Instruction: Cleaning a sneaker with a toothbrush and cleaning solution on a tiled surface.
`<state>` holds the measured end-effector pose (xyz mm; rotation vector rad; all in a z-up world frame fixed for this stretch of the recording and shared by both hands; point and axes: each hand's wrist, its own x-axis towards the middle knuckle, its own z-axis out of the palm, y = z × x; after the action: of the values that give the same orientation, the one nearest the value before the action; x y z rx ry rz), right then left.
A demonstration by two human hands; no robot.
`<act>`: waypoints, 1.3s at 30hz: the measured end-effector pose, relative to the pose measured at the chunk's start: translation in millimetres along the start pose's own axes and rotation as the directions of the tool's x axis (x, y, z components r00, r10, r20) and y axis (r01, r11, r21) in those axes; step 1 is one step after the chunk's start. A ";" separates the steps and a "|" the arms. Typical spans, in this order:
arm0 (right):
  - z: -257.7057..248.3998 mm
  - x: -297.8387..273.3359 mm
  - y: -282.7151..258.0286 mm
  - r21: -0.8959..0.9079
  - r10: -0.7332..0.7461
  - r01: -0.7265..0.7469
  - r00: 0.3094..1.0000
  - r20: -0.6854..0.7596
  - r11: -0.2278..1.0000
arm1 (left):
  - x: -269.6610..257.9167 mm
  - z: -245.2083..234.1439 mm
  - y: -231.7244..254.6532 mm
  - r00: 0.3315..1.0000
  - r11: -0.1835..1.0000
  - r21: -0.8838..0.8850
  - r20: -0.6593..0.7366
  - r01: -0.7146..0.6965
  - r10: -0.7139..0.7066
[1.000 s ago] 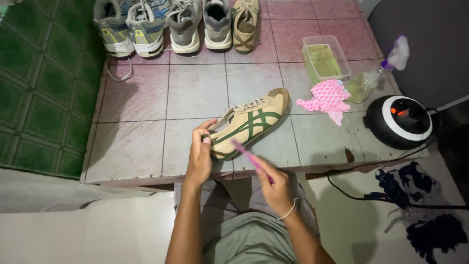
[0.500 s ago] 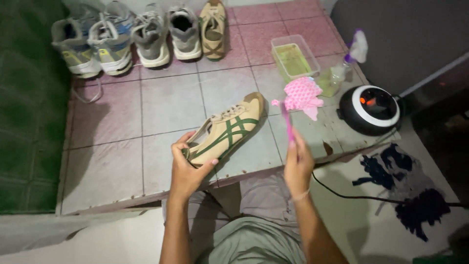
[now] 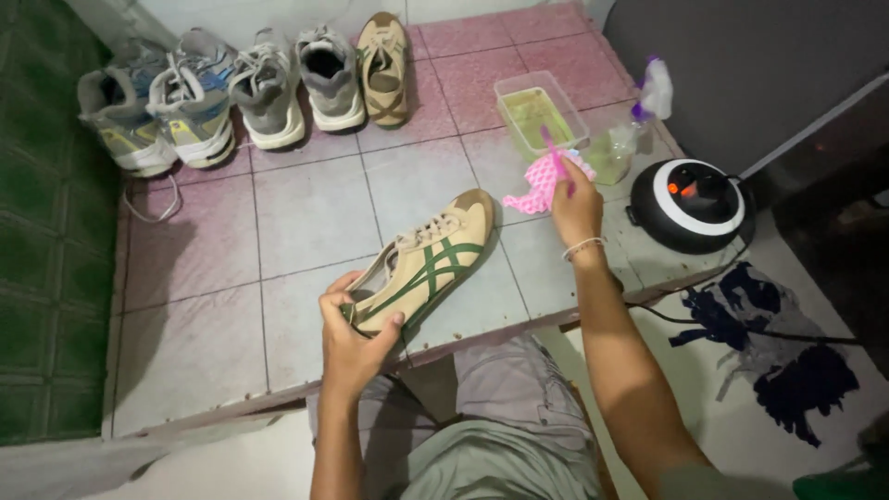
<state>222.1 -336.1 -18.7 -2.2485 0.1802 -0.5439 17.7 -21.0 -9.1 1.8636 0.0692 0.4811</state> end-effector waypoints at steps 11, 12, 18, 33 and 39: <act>-41.4 -136.0 -62.2 0.481 -0.255 0.118 0.939 0.231 0.869 | -3.7 -5.4 -3.5 0.999 0.998 -0.044 0.018 0.045 -0.044; -44.7 -155.2 -72.2 0.513 -0.331 0.139 0.893 0.304 0.847 | -3.4 -5.4 -5.7 0.999 0.999 -0.041 0.038 0.010 -0.009; -21.7 -196.0 -55.7 0.479 -0.445 0.271 0.844 0.298 0.835 | -8.1 -10.8 -4.5 0.993 0.997 -0.018 0.086 -0.076 0.078; -12.0 -209.8 -68.6 0.475 -0.462 0.318 0.859 0.222 0.821 | -6.6 -13.4 -6.5 0.993 0.987 -0.154 0.104 -0.046 0.063; -14.8 -207.0 -67.6 0.500 -0.445 0.276 0.857 0.259 0.821 | -5.4 -14.7 -0.4 0.993 0.992 -0.119 0.107 -0.038 0.051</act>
<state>26.8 -239.0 -27.3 -1.8801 -0.5393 -0.3065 7.6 -9.2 -7.2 1.7757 -0.0728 0.4040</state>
